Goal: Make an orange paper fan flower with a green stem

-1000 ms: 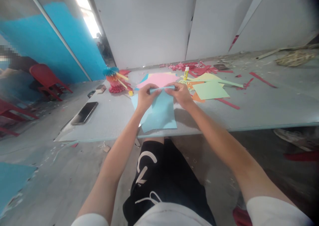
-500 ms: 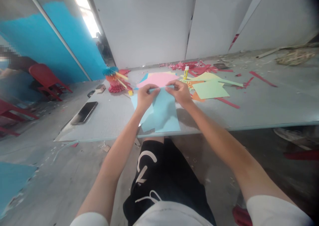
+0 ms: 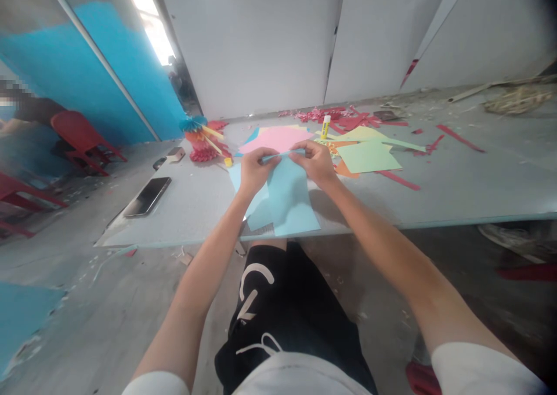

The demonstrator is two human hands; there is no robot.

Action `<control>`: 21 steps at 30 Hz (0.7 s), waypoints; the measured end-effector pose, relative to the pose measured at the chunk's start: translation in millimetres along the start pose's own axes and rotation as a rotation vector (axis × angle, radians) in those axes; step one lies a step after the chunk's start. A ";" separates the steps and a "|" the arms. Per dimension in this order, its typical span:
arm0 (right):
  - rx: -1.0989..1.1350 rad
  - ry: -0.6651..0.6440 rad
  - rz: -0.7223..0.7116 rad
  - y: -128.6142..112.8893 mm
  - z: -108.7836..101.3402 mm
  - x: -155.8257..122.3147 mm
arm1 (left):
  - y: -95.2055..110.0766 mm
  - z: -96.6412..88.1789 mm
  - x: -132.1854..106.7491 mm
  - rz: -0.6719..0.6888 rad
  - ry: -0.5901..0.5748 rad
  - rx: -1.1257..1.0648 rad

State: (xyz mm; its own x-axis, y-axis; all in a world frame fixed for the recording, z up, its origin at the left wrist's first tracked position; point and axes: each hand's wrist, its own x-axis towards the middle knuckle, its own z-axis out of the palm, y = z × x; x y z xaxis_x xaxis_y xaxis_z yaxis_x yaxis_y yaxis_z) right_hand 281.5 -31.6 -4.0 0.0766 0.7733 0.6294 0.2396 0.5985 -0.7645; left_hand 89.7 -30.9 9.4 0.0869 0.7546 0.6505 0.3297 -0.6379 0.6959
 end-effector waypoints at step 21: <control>-0.013 -0.022 0.042 -4.1 -4.3 0.1 | 5.7 -1.4 -1.2 -0.034 -0.017 -0.045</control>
State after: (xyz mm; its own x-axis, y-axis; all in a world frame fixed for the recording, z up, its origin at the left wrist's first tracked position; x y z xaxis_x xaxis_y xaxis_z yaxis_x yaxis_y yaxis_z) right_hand 284.6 -34.9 -0.3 0.0658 0.8019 0.5938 0.2490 0.5631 -0.7880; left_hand 90.2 -35.6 13.0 0.0929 0.7780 0.6213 0.2898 -0.6181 0.7307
